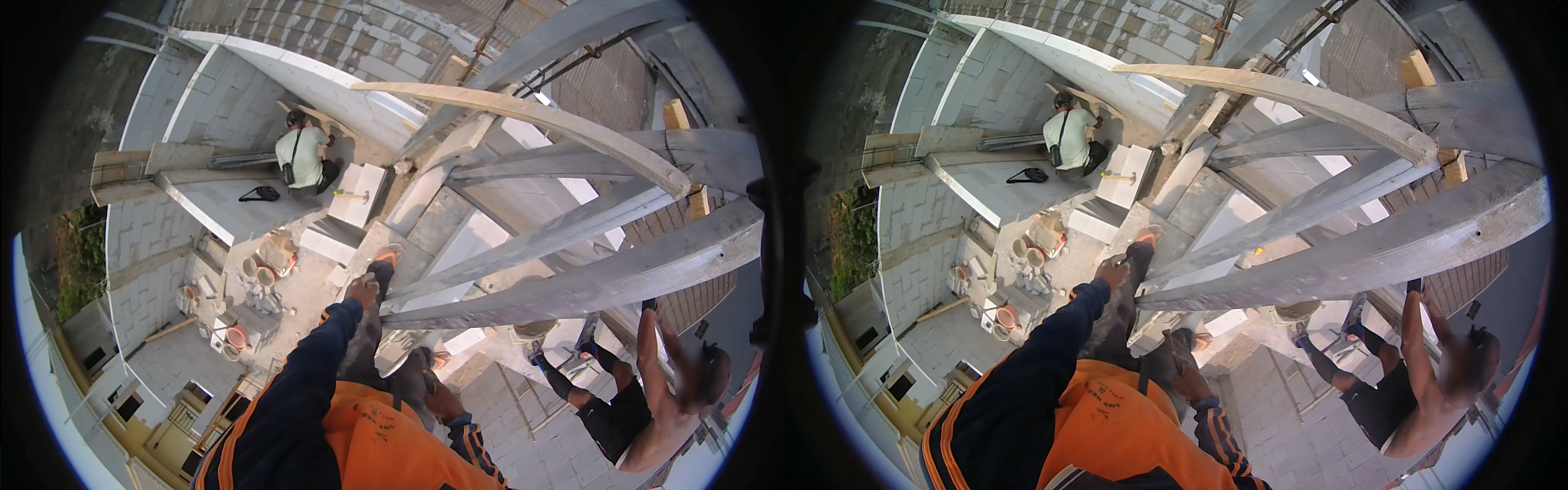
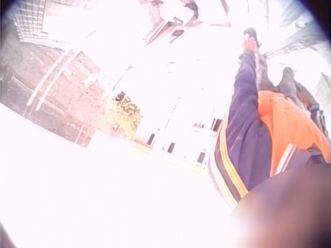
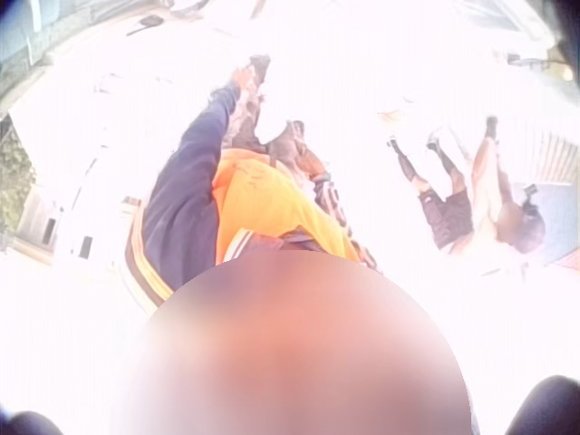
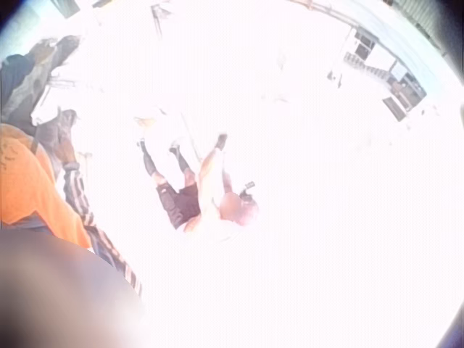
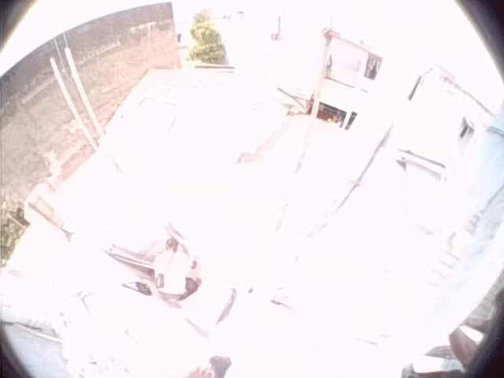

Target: The person assembles a metal scaffolding structure on a construction site. They position metal poles, secure them with pliers, and walk along wooden planks to reach different sections.

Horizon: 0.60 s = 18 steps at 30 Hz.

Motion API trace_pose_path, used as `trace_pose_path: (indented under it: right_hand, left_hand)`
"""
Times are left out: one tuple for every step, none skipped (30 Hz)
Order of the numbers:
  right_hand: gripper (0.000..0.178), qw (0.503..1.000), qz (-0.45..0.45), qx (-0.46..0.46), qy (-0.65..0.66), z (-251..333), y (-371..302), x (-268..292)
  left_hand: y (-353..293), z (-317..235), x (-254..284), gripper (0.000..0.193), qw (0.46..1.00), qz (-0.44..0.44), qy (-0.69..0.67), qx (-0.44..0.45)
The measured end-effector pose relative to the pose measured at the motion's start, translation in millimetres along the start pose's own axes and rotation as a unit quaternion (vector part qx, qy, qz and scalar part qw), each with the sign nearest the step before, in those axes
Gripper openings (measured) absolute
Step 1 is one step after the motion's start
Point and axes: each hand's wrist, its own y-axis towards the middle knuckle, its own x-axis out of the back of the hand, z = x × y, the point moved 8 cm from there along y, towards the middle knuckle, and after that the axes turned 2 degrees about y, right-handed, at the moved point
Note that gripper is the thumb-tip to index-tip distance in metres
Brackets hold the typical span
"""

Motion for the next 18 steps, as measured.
trace_pose_path:
  right_hand:
    - [0.057,0.999,-0.013,0.046,0.017,14.6,2.1,1.8]
    - [0.057,0.995,-0.027,0.091,0.033,30.4,3.9,4.8]
    - [0.059,0.996,-0.011,0.084,0.022,39.2,7.6,3.7]
    - [0.06,0.997,0.005,0.076,0.011,49.2,11.8,3.2]
    - [0.063,0.998,0.02,0.063,-0.001,58.9,16.0,2.3]
    - [0.06,0.997,0.032,0.066,0.026,72.0,20.1,1.6]
    - [0.058,0.996,0.043,0.064,0.051,84.4,24.7,0.9]
    - [0.055,0.994,0.054,0.063,0.074,96.4,29.5,0.4]
    - [0.057,0.993,0.051,0.074,0.08,109.8,34.3,1.0]
    - [0.058,0.991,0.049,0.086,0.085,121.7,38.7,1.4]
    - [0.06,0.988,0.046,0.111,0.099,134.3,41.6,2.4]
    - [0.058,0.988,0.052,0.094,0.109,138.8,45.3,1.5]
    - [0.057,0.986,0.057,0.09,0.129,143.4,48.0,0.7]
    - [0.056,0.981,0.057,0.094,0.158,147.8,49.6,1.6]
    - [0.055,0.983,0.063,0.077,0.154,146.4,51.1,0.8]
    - [0.055,0.983,0.064,0.069,0.16,145.0,51.9,0.7]
    - [0.055,0.98,0.068,0.072,0.173,144.1,52.6,0.6]
    - [0.058,0.986,0.073,0.055,0.138,138.5,53.9,-0.5]
  left_hand:
    - [-4.3,2.3,1.3,0.049,1.0,-0.008,0.019,-0.005]
    - [-9.2,4.7,3.0,0.047,0.999,-0.017,0.036,-0.007]
    - [-15.3,2.3,4.6,0.045,0.998,-0.026,0.048,-0.038]
    - [-22.5,0.0,6.3,0.043,0.996,-0.037,0.057,-0.065]
    - [-29.0,0.1,8.2,0.041,0.995,-0.045,0.058,-0.072]
    - [-36.2,2.0,8.8,0.04,0.996,-0.039,0.035,-0.073]
    - [-44.2,7.1,9.1,0.039,0.998,-0.031,0.002,-0.055]
    - [-50.4,10.2,9.3,0.038,0.998,-0.029,-0.034,-0.044]
    - [-54.3,11.7,10.0,0.038,0.998,-0.028,-0.047,-0.039]
    - [-57.8,12.5,11.2,0.038,0.997,-0.033,-0.064,-0.039]
    - [-59.9,13.1,12.6,0.038,0.995,-0.039,-0.08,-0.04]
    - [-60.3,12.9,13.9,0.038,0.994,-0.044,-0.086,-0.043]
    - [-59.6,12.9,14.7,0.038,0.994,-0.048,-0.092,-0.046]
    - [-57.6,14.7,14.7,0.038,0.992,-0.049,-0.108,-0.035]
    - [-55.3,13.6,14.5,0.038,0.993,-0.05,-0.102,-0.043]
    - [-52.7,14.6,13.5,0.037,0.993,-0.048,-0.105,-0.038]
    - [-49.5,16.9,12.1,0.037,0.992,-0.046,-0.112,-0.025]
    - [-46.7,15.4,10.8,0.037,0.992,-0.046,-0.109,-0.036]
